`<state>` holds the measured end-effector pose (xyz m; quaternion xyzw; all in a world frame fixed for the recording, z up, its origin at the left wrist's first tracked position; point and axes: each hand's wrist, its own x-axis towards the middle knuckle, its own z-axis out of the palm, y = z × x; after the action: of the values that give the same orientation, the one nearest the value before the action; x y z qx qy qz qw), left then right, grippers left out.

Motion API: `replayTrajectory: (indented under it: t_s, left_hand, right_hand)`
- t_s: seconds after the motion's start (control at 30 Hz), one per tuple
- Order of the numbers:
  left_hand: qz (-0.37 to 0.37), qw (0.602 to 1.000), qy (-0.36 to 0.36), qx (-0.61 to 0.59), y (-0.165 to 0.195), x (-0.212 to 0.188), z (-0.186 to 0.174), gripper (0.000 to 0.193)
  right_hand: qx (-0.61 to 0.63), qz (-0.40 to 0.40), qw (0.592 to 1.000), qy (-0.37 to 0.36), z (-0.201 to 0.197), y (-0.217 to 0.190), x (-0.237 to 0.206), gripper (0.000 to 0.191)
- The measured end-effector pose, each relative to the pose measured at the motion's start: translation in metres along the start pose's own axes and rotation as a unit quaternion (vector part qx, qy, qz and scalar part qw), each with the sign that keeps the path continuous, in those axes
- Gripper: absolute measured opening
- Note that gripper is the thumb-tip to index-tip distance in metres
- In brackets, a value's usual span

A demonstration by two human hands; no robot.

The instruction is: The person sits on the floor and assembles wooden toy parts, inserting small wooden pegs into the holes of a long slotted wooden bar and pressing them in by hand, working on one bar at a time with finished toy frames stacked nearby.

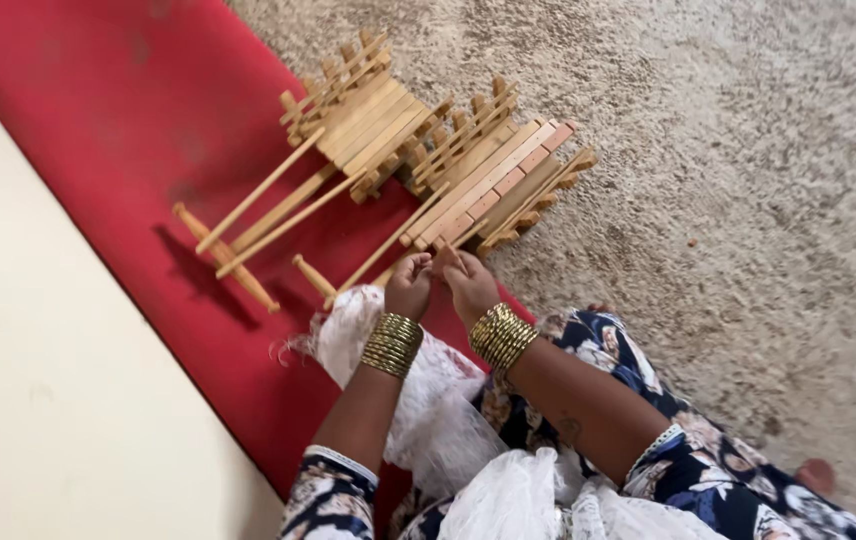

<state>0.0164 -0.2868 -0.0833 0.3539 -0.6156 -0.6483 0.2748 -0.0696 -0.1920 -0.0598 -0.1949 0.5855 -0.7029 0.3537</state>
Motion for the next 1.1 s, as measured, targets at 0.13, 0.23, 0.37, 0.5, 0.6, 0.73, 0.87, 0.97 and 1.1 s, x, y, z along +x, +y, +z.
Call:
replayTrajectory:
  t_s: [0.13, 0.23, 0.37, 0.5, 0.6, 0.73, 0.87, 0.97, 1.1]
  left_hand:
    - [0.03, 0.994, 0.031, 0.102, 0.0, 0.041, 0.003, 0.027]
    - [0.152, 0.961, 0.012, 0.229, 0.002, 0.064, -0.002, 0.022]
    - [0.246, 0.917, 0.008, 0.314, -0.004, 0.084, 0.003, 0.02]
    - [0.188, 0.912, 0.039, 0.362, -0.02, 0.082, 0.019, 0.028]
    - [0.161, 0.9, 0.037, 0.404, -0.023, 0.086, 0.028, 0.033]
    - [0.12, 0.896, 0.02, 0.427, -0.011, 0.089, 0.036, 0.039]
    - [0.135, 0.907, 0.03, 0.398, 0.006, 0.083, 0.04, 0.037]
    - [0.029, 0.916, -0.005, 0.4, 0.018, 0.085, 0.041, 0.035]
    - [0.073, 0.934, 0.048, 0.346, 0.024, 0.087, 0.046, 0.031]
  right_hand:
    - [-0.159, 0.111, 0.981, 0.006, -0.009, 0.017, 0.049, 0.027]
    - [-0.181, 0.013, 0.983, -0.023, -0.008, 0.023, 0.064, 0.022]
    - [-0.22, 0.042, 0.975, -0.01, 0.002, 0.028, 0.068, 0.019]
    - [-0.19, 0.107, 0.976, -0.001, 0.006, 0.028, 0.065, 0.019]
    - [-0.178, 0.09, 0.98, -0.012, 0.006, 0.026, 0.064, 0.019]
    - [-0.14, 0.038, 0.989, -0.007, 0.004, 0.017, 0.061, 0.021]
    - [-0.283, 0.022, 0.956, 0.081, 0.003, 0.004, 0.059, 0.024]
    - [-0.278, -0.006, 0.955, 0.101, 0.007, -0.006, 0.058, 0.027]
    - [-0.31, 0.01, 0.946, 0.095, 0.01, -0.017, 0.056, 0.027]
